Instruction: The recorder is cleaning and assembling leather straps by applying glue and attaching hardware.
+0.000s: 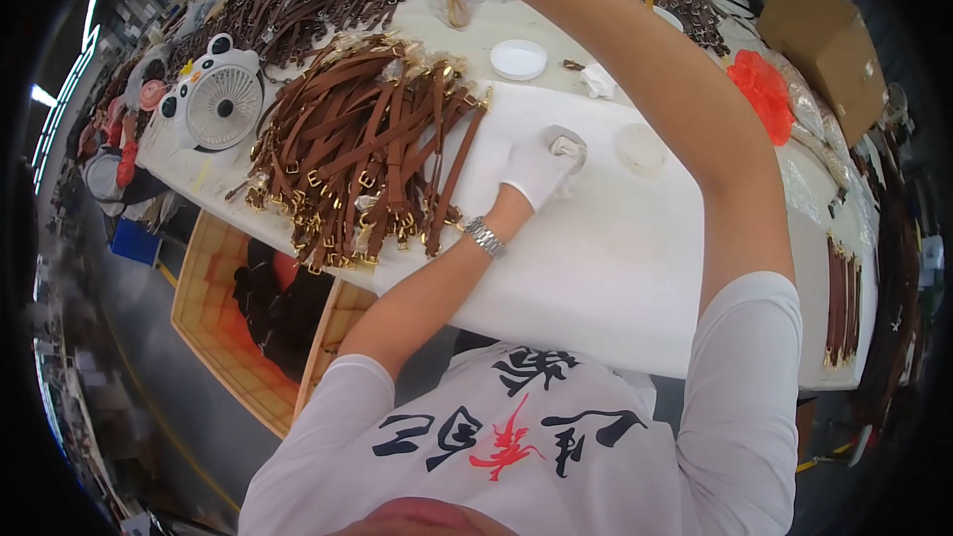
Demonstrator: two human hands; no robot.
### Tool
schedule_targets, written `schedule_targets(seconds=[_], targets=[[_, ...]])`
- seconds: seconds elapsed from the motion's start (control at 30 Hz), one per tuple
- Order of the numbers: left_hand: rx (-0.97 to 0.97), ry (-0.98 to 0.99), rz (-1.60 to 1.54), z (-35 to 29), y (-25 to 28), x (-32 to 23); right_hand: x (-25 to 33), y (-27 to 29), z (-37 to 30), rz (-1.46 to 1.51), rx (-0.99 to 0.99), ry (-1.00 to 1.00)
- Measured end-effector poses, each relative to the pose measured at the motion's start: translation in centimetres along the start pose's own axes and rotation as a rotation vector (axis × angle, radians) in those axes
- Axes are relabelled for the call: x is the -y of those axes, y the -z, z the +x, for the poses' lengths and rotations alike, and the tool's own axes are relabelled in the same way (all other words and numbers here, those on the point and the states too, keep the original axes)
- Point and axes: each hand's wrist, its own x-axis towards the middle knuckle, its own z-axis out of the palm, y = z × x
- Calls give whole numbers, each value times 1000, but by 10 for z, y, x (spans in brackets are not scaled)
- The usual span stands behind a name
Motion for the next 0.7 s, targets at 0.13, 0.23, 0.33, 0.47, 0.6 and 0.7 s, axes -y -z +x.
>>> schedule_targets(seconds=[0.13,0.23,0.33,0.47,0.6,0.7], targets=[[261,38,-250,-9,39,-24,-15,39,-128,-522,64,-170],[548,-2,-471,-13,61,-23,-22,52,-224,-543,-10,-451],[682,3,-705,-27,46,-31,-51,66,-314,-595,-42,-428],[620,203,-979,-62,40,-13,-80,54,-382,-1120,104,18],[469,402,-922,-57,43,-11,-113,55,-416,-1546,254,-34],[446,369,-681,-55,57,-6,-125,61,-432,-1470,215,-28]])
